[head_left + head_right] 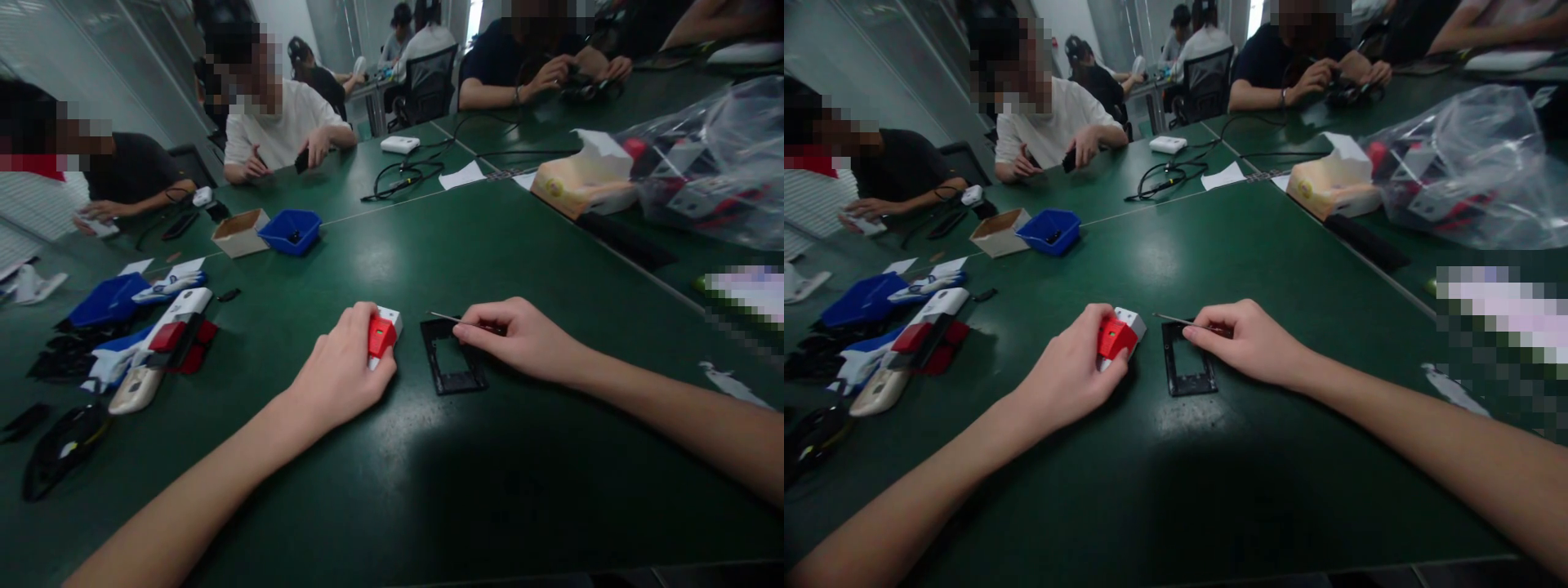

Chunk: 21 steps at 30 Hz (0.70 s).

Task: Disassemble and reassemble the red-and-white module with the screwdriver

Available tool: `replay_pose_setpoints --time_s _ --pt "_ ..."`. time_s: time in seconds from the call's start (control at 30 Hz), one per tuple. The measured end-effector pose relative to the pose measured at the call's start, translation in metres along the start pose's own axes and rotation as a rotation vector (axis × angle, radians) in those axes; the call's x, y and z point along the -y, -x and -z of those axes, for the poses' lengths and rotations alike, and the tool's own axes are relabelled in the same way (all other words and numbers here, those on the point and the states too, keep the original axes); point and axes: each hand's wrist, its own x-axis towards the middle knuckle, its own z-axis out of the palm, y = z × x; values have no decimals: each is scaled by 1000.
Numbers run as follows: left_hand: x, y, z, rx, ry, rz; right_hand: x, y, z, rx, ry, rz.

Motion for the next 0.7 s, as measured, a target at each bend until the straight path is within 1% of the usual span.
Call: replay_pose_setpoints --time_s 0.13,0.27,0.37,0.5,0.57,0.63,0.67,0.7 --pt "-11 6 -3 42 199 -38 0 0 0 -2 -8 7" --pt "-12 4 -5 85 348 -74 -1 1 0 -2 -4 2" --pt "-11 3 -10 69 398 -104 0 2 0 1 3 2" --pt "-11 2 -14 18 431 -152 1 2 0 14 16 7" --pt "-3 -6 -10 21 445 -162 0 2 1 6 34 15" --pt "18 -19 2 -22 420 -105 -1 2 2 -4 49 23" --pt "34 -26 10 -113 367 -51 -1 2 2 -6 53 27" --pt "52 -32 20 -244 261 24 -1 2 3 -4 55 30"
